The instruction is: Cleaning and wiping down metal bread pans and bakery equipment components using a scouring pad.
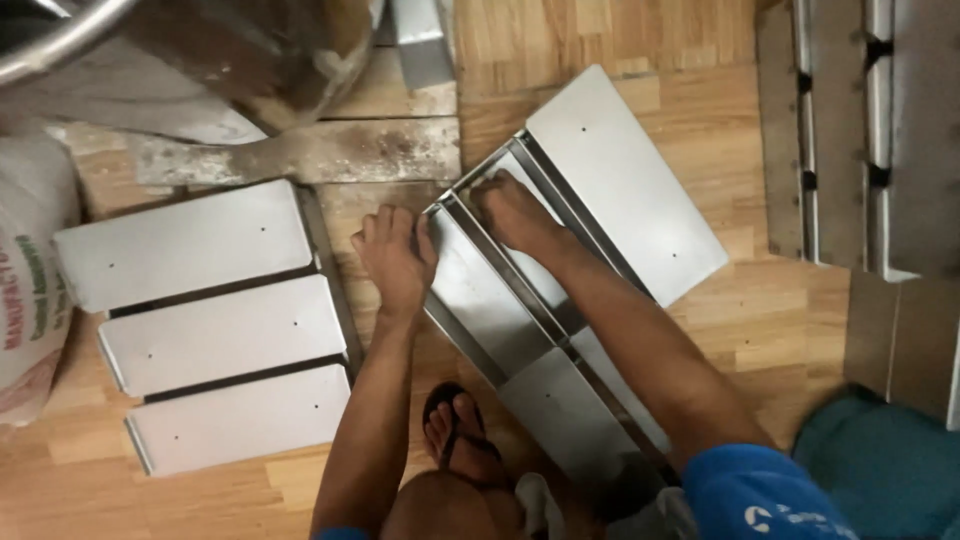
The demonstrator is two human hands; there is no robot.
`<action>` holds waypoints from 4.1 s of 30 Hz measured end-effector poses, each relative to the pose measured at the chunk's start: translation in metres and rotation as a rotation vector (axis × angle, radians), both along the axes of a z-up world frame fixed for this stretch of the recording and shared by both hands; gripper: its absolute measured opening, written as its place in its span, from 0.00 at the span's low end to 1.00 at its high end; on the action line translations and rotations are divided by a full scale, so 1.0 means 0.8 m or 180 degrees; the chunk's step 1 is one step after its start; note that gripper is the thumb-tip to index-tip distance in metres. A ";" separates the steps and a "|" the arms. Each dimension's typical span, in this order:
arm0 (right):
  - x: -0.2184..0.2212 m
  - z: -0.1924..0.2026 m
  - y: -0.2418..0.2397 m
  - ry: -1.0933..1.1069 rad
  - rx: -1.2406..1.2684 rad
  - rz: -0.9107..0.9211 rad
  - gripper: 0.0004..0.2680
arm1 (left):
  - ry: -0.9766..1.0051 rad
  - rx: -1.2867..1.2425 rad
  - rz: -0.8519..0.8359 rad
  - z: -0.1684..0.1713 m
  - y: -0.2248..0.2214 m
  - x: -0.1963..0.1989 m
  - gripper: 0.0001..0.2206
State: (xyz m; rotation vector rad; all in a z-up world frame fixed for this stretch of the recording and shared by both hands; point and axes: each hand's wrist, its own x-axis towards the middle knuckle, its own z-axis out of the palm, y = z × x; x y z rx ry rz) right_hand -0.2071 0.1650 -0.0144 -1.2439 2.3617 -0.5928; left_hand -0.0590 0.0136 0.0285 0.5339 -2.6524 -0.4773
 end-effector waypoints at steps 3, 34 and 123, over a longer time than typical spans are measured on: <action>0.005 0.046 0.017 -0.0180 -0.0221 0.0181 0.09 | 0.0035 0.0175 0.0016 0.001 0.001 0.001 0.09; 0.049 0.051 0.099 0.0322 0.0443 0.0875 0.10 | -0.0010 0.0112 -0.0028 0.019 0.002 -0.003 0.09; 0.144 -0.037 -0.082 0.0888 -0.0339 0.0068 0.05 | 0.0978 0.2421 0.0755 -0.047 -0.016 0.020 0.09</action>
